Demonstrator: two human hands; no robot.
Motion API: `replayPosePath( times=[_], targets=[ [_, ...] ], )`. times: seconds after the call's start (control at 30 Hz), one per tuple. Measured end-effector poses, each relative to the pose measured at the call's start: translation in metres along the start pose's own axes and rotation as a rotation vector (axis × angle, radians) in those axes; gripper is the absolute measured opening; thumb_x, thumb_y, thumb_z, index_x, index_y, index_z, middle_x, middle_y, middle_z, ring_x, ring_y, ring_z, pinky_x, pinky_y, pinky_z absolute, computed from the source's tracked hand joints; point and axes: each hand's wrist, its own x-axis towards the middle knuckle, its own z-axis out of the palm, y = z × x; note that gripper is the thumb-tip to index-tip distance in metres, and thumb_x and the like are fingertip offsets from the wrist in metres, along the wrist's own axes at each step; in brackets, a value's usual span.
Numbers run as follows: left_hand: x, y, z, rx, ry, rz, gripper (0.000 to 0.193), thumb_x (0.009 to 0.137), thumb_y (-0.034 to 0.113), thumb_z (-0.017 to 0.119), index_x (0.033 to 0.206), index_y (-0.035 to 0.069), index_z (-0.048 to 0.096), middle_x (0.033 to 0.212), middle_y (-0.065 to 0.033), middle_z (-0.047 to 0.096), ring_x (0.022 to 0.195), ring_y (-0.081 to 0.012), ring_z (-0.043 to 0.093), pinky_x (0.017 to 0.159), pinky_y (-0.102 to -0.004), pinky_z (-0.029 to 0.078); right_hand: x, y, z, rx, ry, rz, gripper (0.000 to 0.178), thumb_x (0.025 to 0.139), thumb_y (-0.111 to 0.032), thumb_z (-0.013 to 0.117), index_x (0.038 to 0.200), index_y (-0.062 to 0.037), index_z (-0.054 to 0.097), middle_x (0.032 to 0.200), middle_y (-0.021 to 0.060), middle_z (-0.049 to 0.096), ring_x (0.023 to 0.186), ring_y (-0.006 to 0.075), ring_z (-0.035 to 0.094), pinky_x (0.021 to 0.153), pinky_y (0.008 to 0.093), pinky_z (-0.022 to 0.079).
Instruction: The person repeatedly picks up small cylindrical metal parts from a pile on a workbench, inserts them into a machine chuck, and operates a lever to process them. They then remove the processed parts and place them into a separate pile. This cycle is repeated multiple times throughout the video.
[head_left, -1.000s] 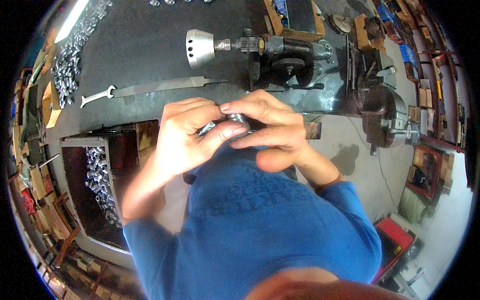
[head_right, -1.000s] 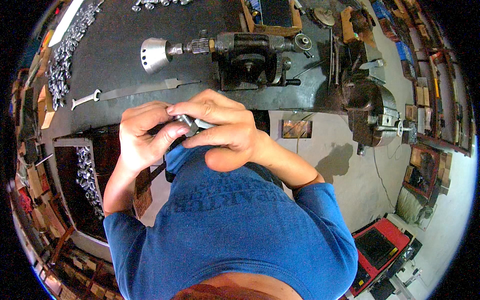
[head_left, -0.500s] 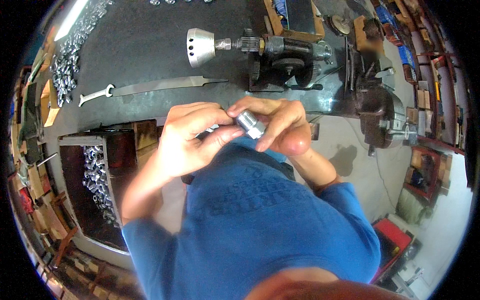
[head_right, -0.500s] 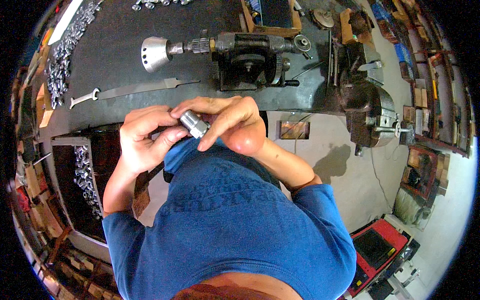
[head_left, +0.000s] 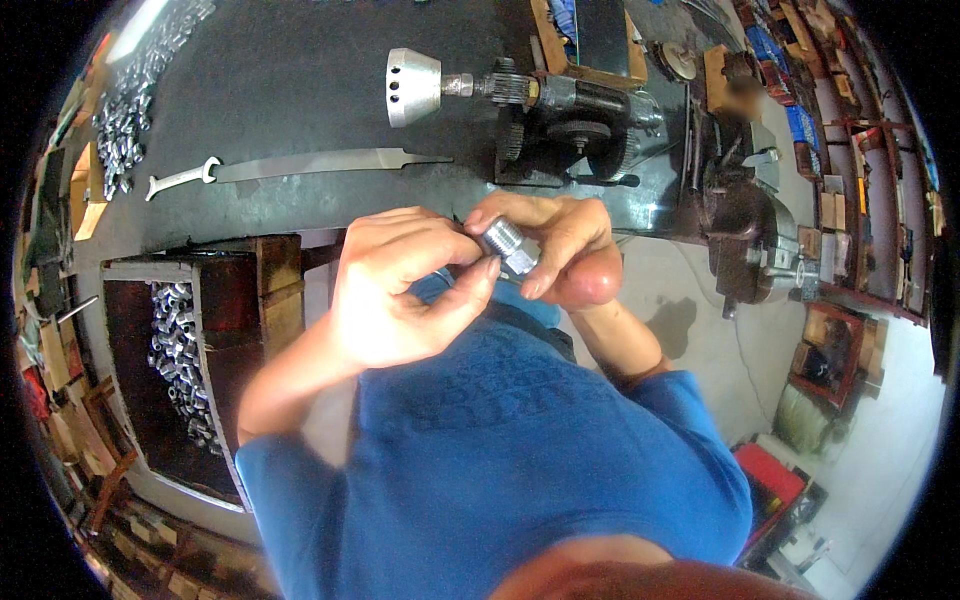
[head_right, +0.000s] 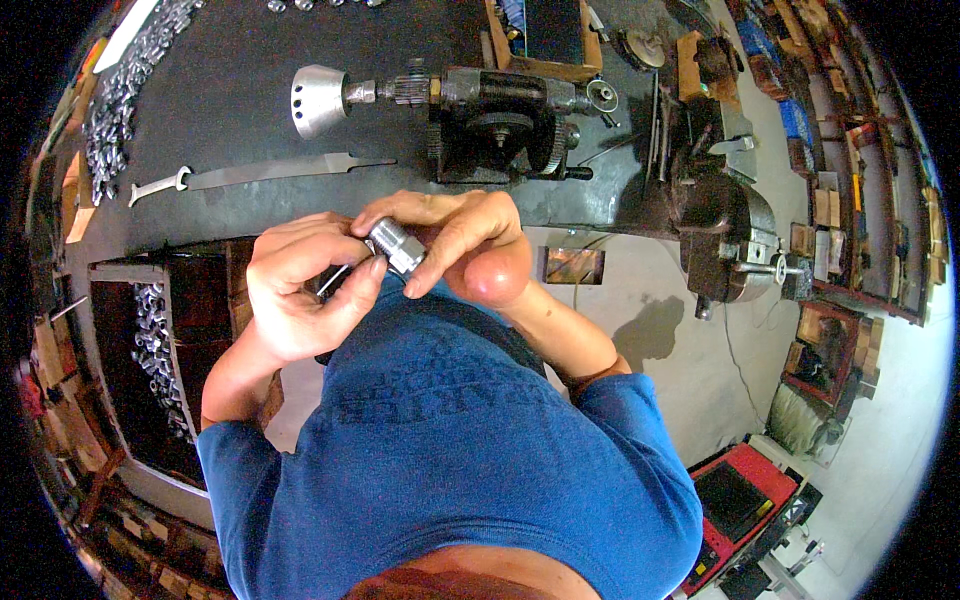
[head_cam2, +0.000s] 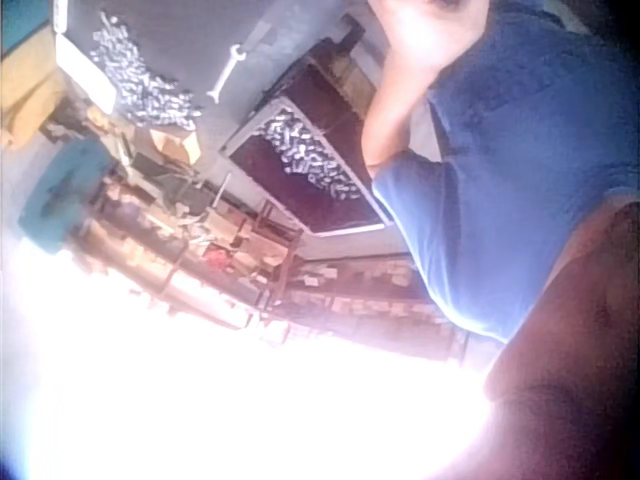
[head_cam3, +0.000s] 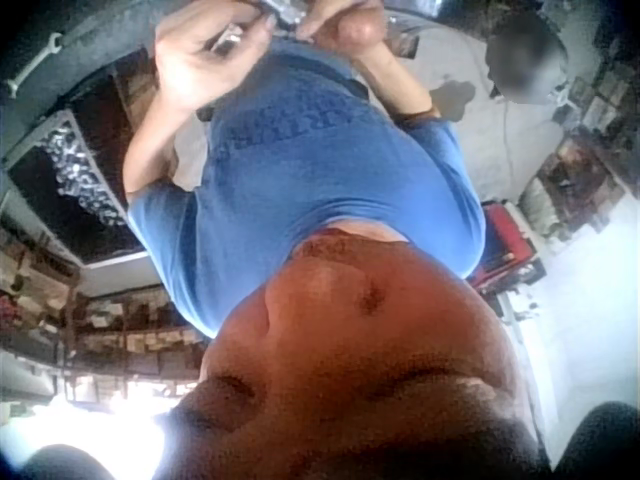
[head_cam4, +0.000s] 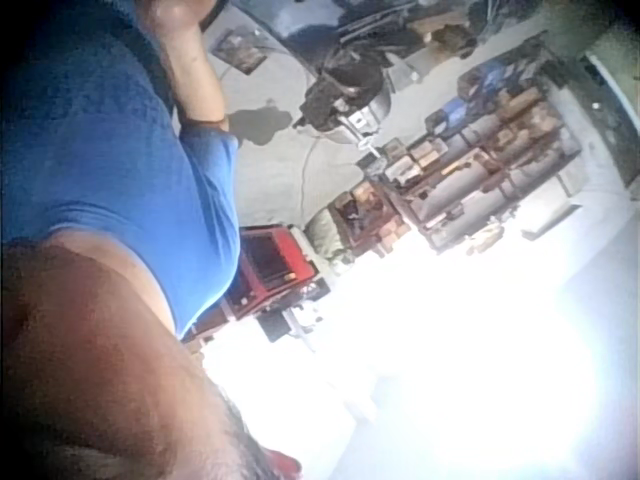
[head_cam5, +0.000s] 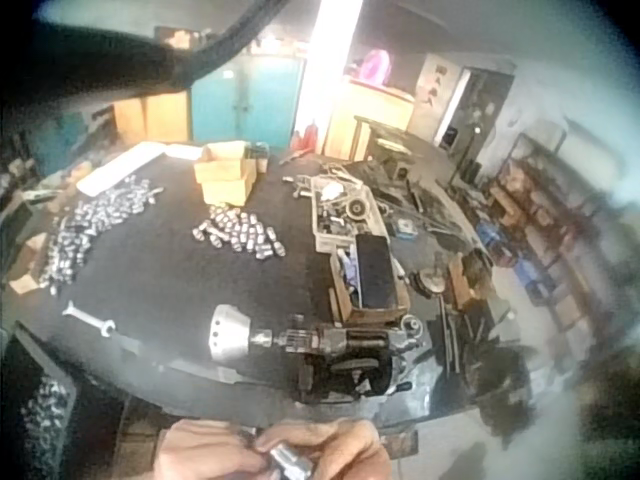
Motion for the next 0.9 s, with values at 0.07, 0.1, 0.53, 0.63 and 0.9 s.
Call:
replayPosePath(
  times=[0.07,0.1,0.53,0.63,0.9],
  targets=[
    [0.001,-0.001,-0.001,-0.022,-0.022,0.028,0.01,0.064,-0.003,0.066,0.067,0.001,0.057,0.059,-0.0102,0.056,0.051,-0.024,0.055,0.047,-0.0309,0.042,0.005,-0.002,-0.003,-0.112,-0.054,-0.044,0.044,0.072,-0.044,0.063,0.071,-0.001,0.069,0.103,0.0326,0.054,0.097,0.0386,0.053,0.084,0.0431,0.038],
    [0.001,-0.003,-0.002,-0.035,-0.036,0.043,0.01,0.064,-0.003,0.066,0.067,0.001,0.058,0.059,-0.0103,0.056,0.051,-0.024,0.056,0.047,-0.031,0.042,0.006,-0.002,-0.004,-0.17,-0.083,-0.075,0.043,0.073,-0.044,0.063,0.069,-0.0024,0.069,0.102,0.0319,0.055,0.096,0.0367,0.054,0.081,0.0411,0.039],
    [0.004,-0.007,-0.006,0.028,-0.066,0.183,0.01,0.065,-0.001,0.068,0.07,0.0,0.059,0.06,-0.0105,0.057,0.053,-0.025,0.057,0.049,-0.0312,0.044,0.009,-0.004,-0.008,-0.27,-0.174,-0.153,0.046,0.075,-0.047,0.059,0.072,-0.0024,0.069,0.098,0.0324,0.056,0.089,0.0383,0.058,0.077,0.0428,0.04],
    [0.002,-0.002,-0.004,-0.025,-0.052,0.099,0.008,0.067,-0.001,0.067,0.07,-0.001,0.059,0.061,-0.0111,0.058,0.053,-0.0249,0.058,0.049,-0.0304,0.045,0.009,-0.003,-0.008,-0.32,-0.19,-0.172,0.047,0.075,-0.047,0.059,0.076,-0.0015,0.069,0.098,0.0333,0.056,0.086,0.0383,0.059,0.075,0.0417,0.042],
    [0.001,-0.002,-0.003,-0.064,-0.036,-0.074,0.007,0.069,0.001,0.066,0.071,-0.001,0.06,0.062,-0.0128,0.058,0.052,-0.0258,0.057,0.048,-0.0316,0.044,0.01,-0.014,-0.001,-0.636,-0.113,-0.22,0.054,0.075,-0.054,0.056,0.069,-0.0017,0.069,0.096,0.0304,0.057,0.077,0.0319,0.058,0.066,0.0361,0.044]
  ],
)
